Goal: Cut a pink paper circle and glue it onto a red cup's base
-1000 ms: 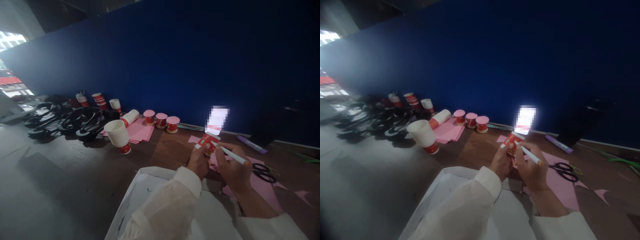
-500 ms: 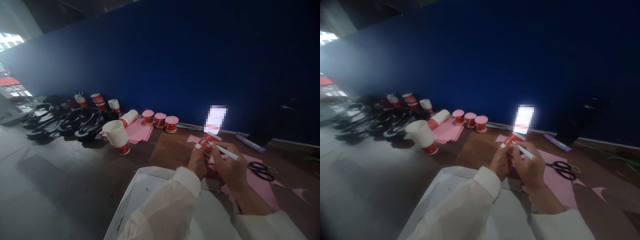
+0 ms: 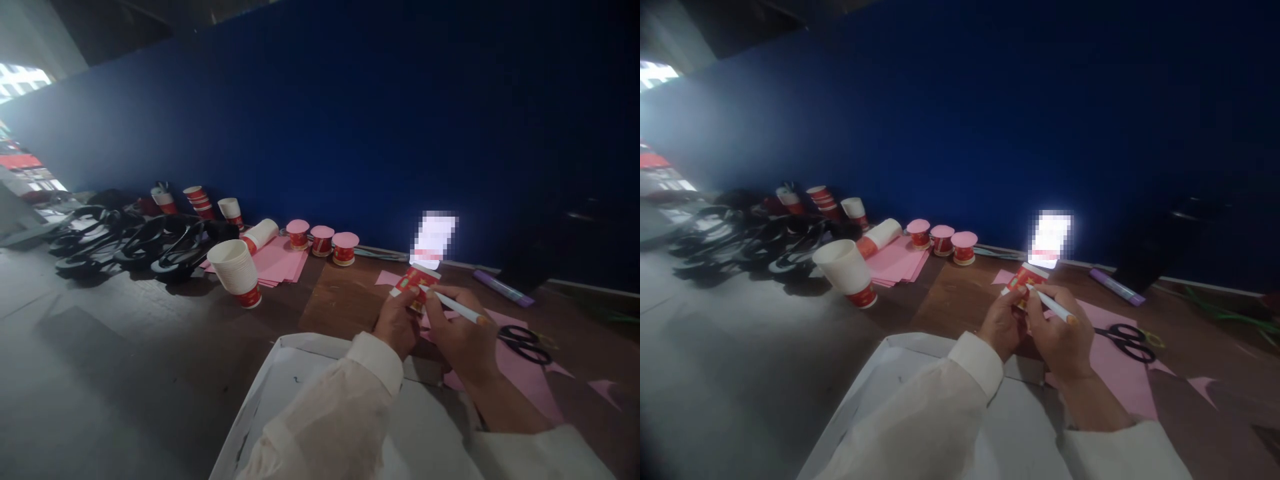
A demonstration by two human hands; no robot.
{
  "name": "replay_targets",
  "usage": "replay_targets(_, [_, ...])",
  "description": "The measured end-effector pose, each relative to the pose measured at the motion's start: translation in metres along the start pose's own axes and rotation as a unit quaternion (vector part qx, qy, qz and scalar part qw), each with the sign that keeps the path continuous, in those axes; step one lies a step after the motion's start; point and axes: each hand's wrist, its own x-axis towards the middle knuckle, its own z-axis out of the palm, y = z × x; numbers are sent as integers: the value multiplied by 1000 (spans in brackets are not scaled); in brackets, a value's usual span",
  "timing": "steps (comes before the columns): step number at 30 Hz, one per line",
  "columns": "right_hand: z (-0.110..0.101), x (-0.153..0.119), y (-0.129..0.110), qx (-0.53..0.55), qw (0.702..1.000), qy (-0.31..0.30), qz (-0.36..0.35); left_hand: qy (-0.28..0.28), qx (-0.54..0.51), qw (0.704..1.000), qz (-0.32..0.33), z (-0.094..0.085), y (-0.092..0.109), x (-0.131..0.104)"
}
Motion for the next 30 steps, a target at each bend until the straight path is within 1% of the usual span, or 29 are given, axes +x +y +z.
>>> replay_targets(5, [-1, 1, -1, 0, 1000, 7, -5, 0, -4, 1000, -4, 3, 3, -3])
replay_targets(14, [-3, 2, -3, 4, 1000, -12, 29, 3, -21, 1000, 1, 7, 7, -6])
replay_targets(18, [-3, 3, -3, 7, 1000, -6, 25, -13, -17, 1000, 1, 7, 7, -6])
replay_targets(23, [-3, 3, -4, 3, 1000, -4, 16, -9, -21, 1000, 20, 7, 6, -5])
replay_targets(30, [-4, 4, -6, 18, 1000, 11, 10, -33, -7, 999, 31, 9, 6, -9])
